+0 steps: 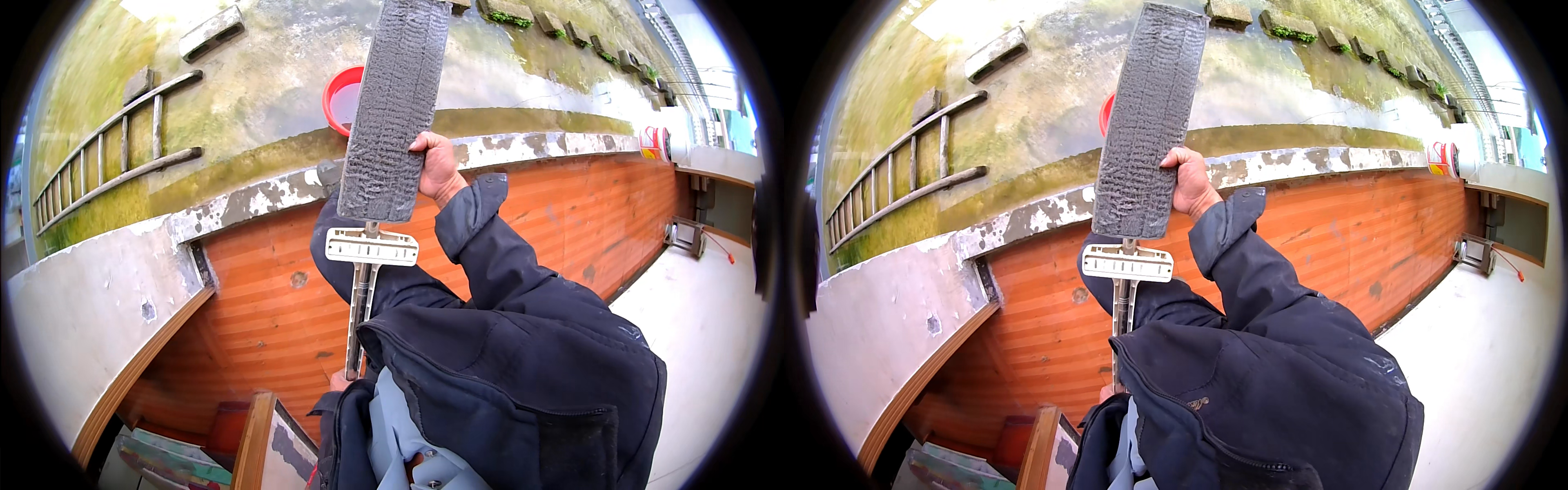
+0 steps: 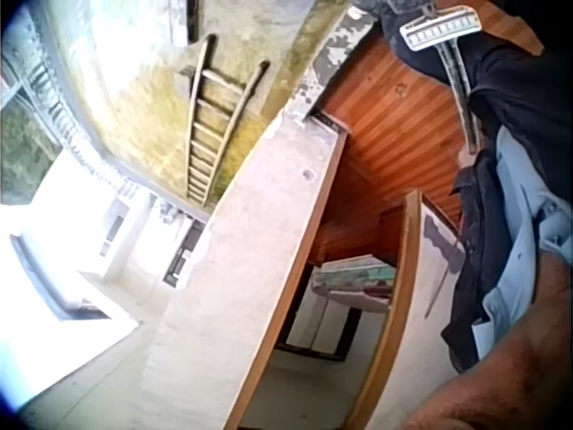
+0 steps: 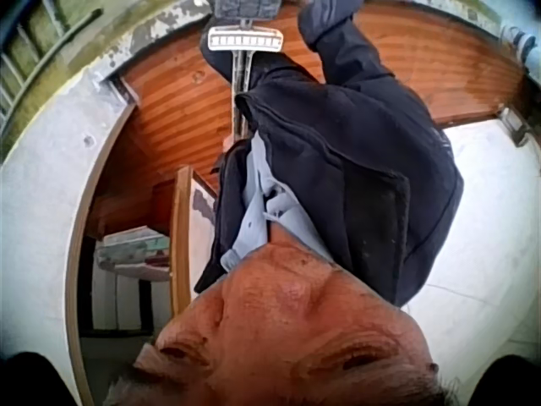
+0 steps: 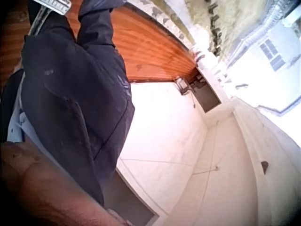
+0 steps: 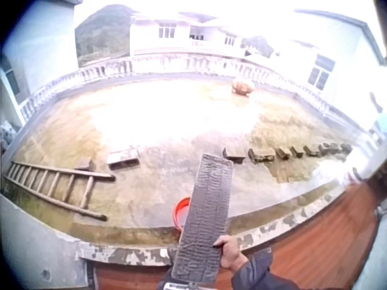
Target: The person assembles a window cleaning tool by attaching a squeegee head to a telescopic pole and then fitting a grey scrubber pad onto the head. The person demonstrates the locking mechanism of the pole and shows the assembled tool.
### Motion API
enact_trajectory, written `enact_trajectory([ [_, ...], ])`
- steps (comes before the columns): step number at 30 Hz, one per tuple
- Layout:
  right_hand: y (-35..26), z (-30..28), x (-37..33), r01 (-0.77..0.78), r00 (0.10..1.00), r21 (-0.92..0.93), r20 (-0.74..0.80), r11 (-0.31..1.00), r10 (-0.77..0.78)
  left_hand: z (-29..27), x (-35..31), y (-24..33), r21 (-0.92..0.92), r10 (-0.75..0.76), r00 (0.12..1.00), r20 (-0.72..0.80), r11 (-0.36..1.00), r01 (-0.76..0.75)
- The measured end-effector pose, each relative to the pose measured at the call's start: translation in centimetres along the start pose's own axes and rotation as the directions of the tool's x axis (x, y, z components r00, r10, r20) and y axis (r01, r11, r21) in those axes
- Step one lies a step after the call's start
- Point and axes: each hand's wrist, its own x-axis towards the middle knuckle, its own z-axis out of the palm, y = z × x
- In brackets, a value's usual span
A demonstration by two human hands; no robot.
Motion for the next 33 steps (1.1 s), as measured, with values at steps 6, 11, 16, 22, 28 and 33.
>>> enact_trajectory([
  [6,0.2,1.4,-0.9,-0.012,0.999,0.01,-0.038,1.0,0.012,1.1,1.2,-0.3,0.03,0.046,0.998,0.052,0.998,-0.047],
  [11,-0.3,4.2,-2.1,0.081,0.997,-0.122,-0.012,0.989,-0.083,0.9,1.2,0.1,0.013,0.087,0.996,0.024,0.996,-0.087],
  [16,-0.6,6.3,-3.0,0.13,0.991,-0.13,0.061,0.983,-0.123,0.6,0.8,1.3,0.054,0.061,0.998,0.023,0.997,-0.062],
  [22,-1.4,8.8,-4.5,0.159,0.985,-0.139,0.092,0.978,-0.147,0.2,1.4,0.5,0.105,0.097,0.993,0.065,0.989,-0.103],
  [28,-1.7,11.5,-6.7,0.198,0.967,-0.168,0.197,0.966,-0.164,0.7,-0.4,3.4,-0.019,0.116,0.993,0.0,0.993,-0.116],
  [33,-2.5,13.2,-7.9,0.206,0.953,-0.177,0.261,0.962,-0.156,1.3,-1.2,4.6,-0.132,0.228,0.974,0.009,0.965,-0.225],
])
